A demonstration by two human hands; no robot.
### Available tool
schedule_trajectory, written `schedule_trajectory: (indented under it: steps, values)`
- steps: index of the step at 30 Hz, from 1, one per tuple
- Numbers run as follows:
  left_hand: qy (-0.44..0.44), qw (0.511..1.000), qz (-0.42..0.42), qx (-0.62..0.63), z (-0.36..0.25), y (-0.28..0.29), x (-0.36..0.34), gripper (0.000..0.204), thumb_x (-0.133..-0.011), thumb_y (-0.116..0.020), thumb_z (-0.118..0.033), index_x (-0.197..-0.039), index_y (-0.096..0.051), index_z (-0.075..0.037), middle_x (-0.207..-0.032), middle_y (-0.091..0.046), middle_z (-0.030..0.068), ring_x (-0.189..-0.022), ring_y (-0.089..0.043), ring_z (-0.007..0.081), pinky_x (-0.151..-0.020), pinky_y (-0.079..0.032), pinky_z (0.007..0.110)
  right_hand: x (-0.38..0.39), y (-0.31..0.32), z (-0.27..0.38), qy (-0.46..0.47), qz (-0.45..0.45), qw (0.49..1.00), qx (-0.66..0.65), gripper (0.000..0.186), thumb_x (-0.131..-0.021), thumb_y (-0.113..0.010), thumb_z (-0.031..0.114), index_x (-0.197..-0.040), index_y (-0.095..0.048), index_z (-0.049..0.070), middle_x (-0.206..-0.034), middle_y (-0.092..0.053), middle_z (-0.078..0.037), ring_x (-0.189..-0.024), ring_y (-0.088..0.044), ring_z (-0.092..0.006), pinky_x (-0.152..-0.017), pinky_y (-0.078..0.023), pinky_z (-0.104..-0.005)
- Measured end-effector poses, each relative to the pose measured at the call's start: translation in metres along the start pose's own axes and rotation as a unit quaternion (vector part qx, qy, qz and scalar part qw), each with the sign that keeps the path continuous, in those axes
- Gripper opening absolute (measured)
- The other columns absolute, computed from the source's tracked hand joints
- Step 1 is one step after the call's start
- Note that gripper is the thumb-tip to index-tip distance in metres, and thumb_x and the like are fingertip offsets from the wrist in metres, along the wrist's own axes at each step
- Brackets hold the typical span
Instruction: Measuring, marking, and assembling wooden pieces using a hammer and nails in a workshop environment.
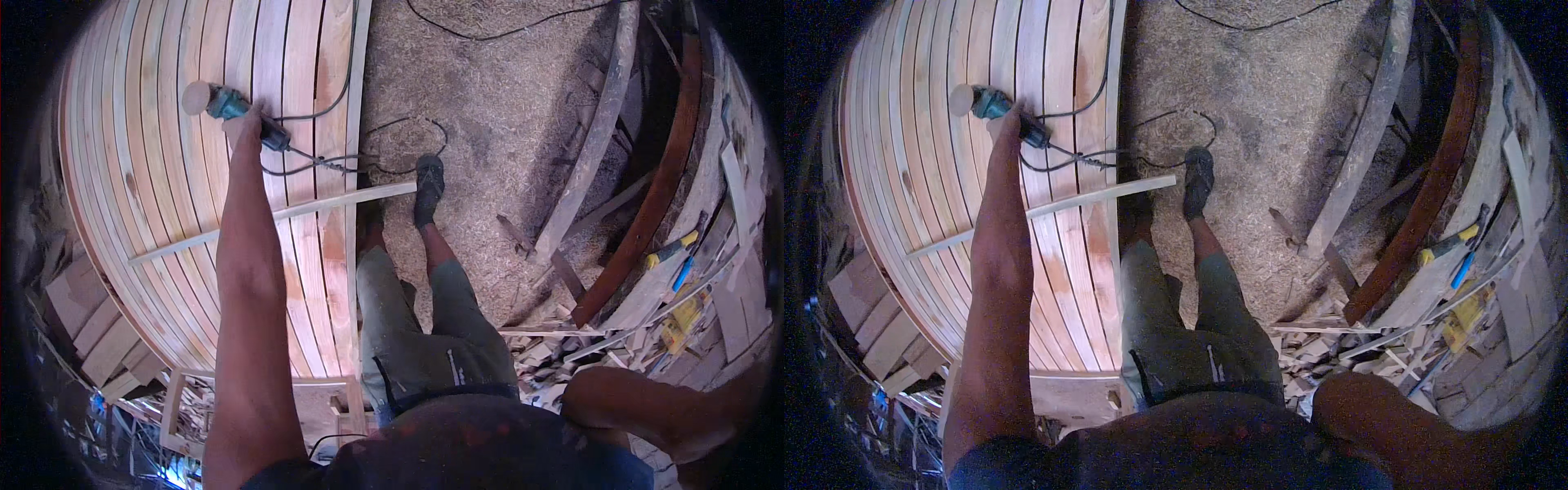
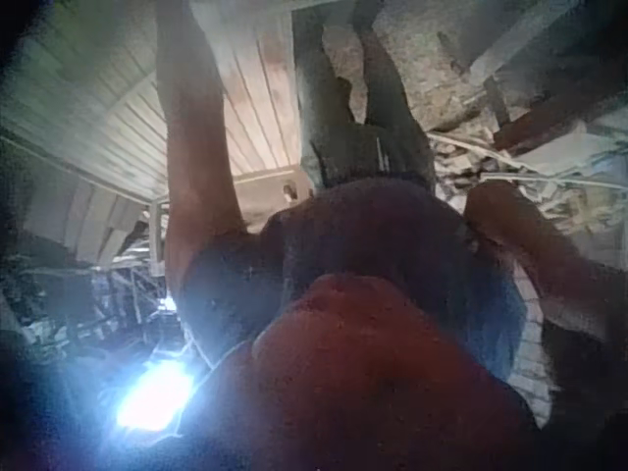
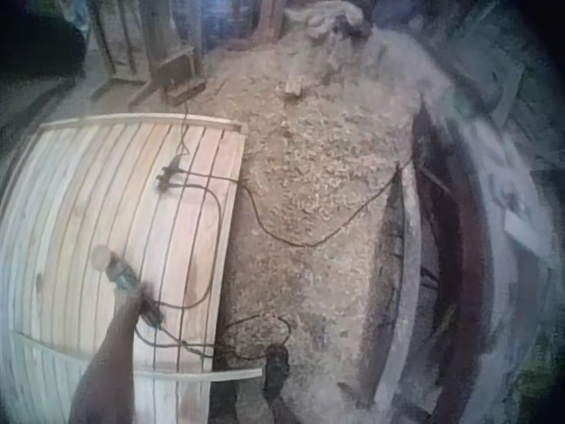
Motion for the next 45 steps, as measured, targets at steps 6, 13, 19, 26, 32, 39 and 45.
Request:
schedule_trajectory:
  steps: [6,13,19,26,32,39,45]
  values:
    - [0.057,0.891,0.182,0.413,-0.043,-0.063,0.032,0.018,-0.093,-0.079,-0.019,-0.102,-0.068,-0.008,-0.091,-0.069,0.0054,-0.078,-0.070,0.0236,-0.074,-0.062,0.042,0.009,0.043,-0.058,-0.102,-0.061,0.985,0.124,0.027,-0.109,-0.070,0.023,-0.116,-0.074,-0.003,-0.100,-0.075,-0.011,-0.092,-0.074,-0.0183,-0.083,-0.059,-0.0330]
    - [0.062,0.860,0.383,0.330,-0.093,-0.150,0.339,0.039,-0.094,-0.081,-0.031,-0.122,-0.070,-0.007,-0.099,-0.069,0.0039,-0.088,-0.067,0.0191,-0.080,-0.055,0.037,0.025,0.096,-0.233,-0.333,0.052,0.873,0.353,0.049,-0.108,-0.074,0.031,-0.141,-0.067,-0.005,-0.121,-0.075,-0.012,-0.111,-0.074,-0.0213,-0.094,-0.060,-0.0344]
    - [-0.062,0.806,0.555,0.196,-0.117,-0.190,0.537,0.045,-0.099,-0.083,-0.029,-0.132,-0.071,-0.001,-0.113,-0.074,0.0045,-0.104,-0.070,0.0144,-0.095,-0.057,0.033,0.049,0.198,-0.289,-0.409,-0.114,0.905,0.030,0.040,-0.100,-0.083,0.022,-0.131,-0.071,0.000,-0.116,-0.076,-0.009,-0.108,-0.072,-0.0169,-0.095,-0.057,-0.0344]
    - [-0.091,0.858,0.492,0.117,-0.085,-0.247,0.564,0.060,-0.106,-0.072,-0.048,-0.134,-0.070,0.006,-0.130,-0.069,0.0179,-0.117,-0.067,0.0244,-0.101,-0.053,0.039,0.096,0.303,-0.281,-0.285,-0.236,0.920,0.127,0.047,-0.098,-0.084,0.015,-0.138,-0.062,0.003,-0.119,-0.072,-0.006,-0.100,-0.071,-0.0173,-0.088,-0.058,-0.0349]
    - [0.070,0.809,0.571,0.122,-0.032,-0.273,0.599,0.043,-0.112,-0.065,-0.043,-0.128,-0.073,-0.003,-0.114,-0.071,0.0045,-0.104,-0.064,0.0146,-0.098,-0.051,0.034,0.131,0.320,-0.319,-0.300,-0.244,0.914,0.119,0.050,-0.100,-0.083,0.020,-0.141,-0.060,0.004,-0.121,-0.071,-0.007,-0.104,-0.070,-0.0195,-0.092,-0.058,-0.0374]
    - [0.084,0.855,0.484,0.165,-0.003,-0.253,0.576,0.048,-0.113,-0.065,-0.046,-0.112,-0.076,0.002,-0.106,-0.072,0.0053,-0.097,-0.063,0.0119,-0.090,-0.052,0.032,0.136,0.301,-0.327,-0.295,-0.189,0.884,0.308,0.057,-0.095,-0.083,0.025,-0.140,-0.058,0.002,-0.121,-0.073,-0.014,-0.108,-0.072,-0.0256,-0.094,-0.058,-0.0413]
    - [0.150,0.878,0.424,0.163,0.019,-0.240,0.562,0.052,-0.112,-0.066,-0.050,-0.109,-0.077,0.000,-0.099,-0.072,0.0027,-0.092,-0.063,0.0117,-0.088,-0.053,0.032,0.154,0.297,-0.351,-0.353,-0.173,0.799,0.455,0.056,-0.094,-0.082,0.029,-0.136,-0.057,0.001,-0.120,-0.073,-0.023,-0.108,-0.075,-0.0383,-0.093,-0.058,-0.0487]
Point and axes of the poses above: each hand's wrist, its own x-axis away from the middle knuckle, its own y-axis out of the back of the hand, z = x × y, the point moved 9 cm from there along -x, towards the middle knuckle
